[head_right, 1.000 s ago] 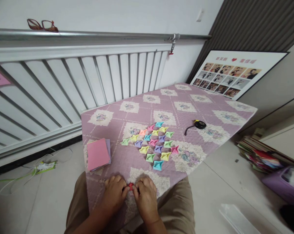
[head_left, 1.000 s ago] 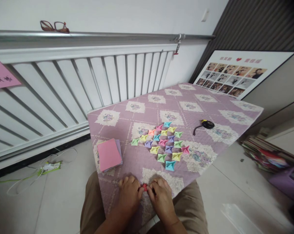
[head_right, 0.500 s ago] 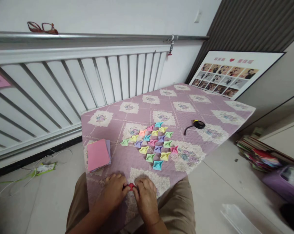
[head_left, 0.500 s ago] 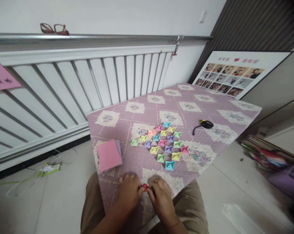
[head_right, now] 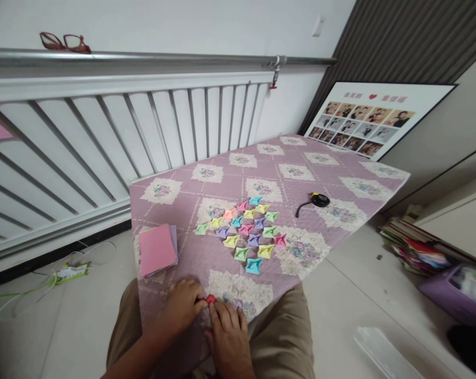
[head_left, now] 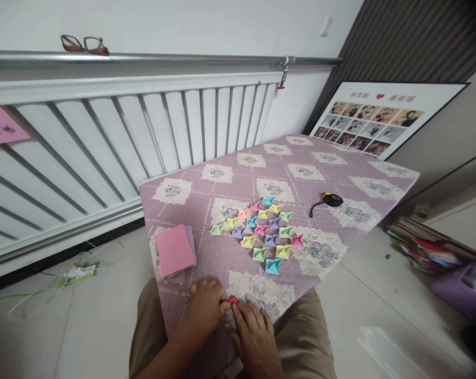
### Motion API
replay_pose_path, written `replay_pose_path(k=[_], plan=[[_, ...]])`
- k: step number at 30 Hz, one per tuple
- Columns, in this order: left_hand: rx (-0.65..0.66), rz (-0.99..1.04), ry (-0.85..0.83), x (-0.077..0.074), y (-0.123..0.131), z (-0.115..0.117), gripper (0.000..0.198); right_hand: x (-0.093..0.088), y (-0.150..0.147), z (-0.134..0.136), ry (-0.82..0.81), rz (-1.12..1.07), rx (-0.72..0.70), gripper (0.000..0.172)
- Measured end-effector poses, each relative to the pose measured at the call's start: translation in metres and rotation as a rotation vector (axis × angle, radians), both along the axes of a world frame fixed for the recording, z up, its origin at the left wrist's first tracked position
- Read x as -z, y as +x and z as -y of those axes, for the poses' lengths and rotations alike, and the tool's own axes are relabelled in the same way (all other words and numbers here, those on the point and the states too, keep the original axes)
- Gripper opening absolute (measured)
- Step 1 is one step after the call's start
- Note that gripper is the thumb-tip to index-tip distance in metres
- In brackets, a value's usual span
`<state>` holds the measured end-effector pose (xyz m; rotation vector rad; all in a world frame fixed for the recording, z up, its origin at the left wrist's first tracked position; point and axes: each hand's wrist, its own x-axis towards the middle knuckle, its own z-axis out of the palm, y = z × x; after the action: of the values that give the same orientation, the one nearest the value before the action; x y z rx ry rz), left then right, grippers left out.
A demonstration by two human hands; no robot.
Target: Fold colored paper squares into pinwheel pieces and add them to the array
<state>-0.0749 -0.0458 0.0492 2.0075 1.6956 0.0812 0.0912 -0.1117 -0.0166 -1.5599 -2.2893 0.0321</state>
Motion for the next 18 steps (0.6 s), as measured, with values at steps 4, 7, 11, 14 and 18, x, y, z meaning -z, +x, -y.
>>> replay_pose_path(k=[4, 7, 11, 14, 18], plan=[[0.041, -0.019, -0.016, 0.004, -0.002, -0.004, 0.013, 0.002, 0.002, 0.0, 0.011, -0.001, 0.007, 0.059], [0.051, -0.012, -0.003, 0.004, -0.003, -0.004, 0.012, 0.002, 0.003, 0.001, 0.036, -0.014, 0.008, 0.058], [0.029, 0.041, 0.051, 0.005, -0.004, 0.002, 0.012, -0.007, 0.004, -0.003, 0.008, -0.111, 0.012, 0.048], [0.008, 0.107, 0.09, 0.007, -0.006, 0.007, 0.01, -0.02, 0.005, -0.015, -0.091, -0.267, 0.091, 0.029], [-0.013, 0.153, 0.076, 0.007, -0.005, 0.012, 0.009, -0.036, 0.005, -0.036, -0.176, -0.361, 0.152, 0.022]])
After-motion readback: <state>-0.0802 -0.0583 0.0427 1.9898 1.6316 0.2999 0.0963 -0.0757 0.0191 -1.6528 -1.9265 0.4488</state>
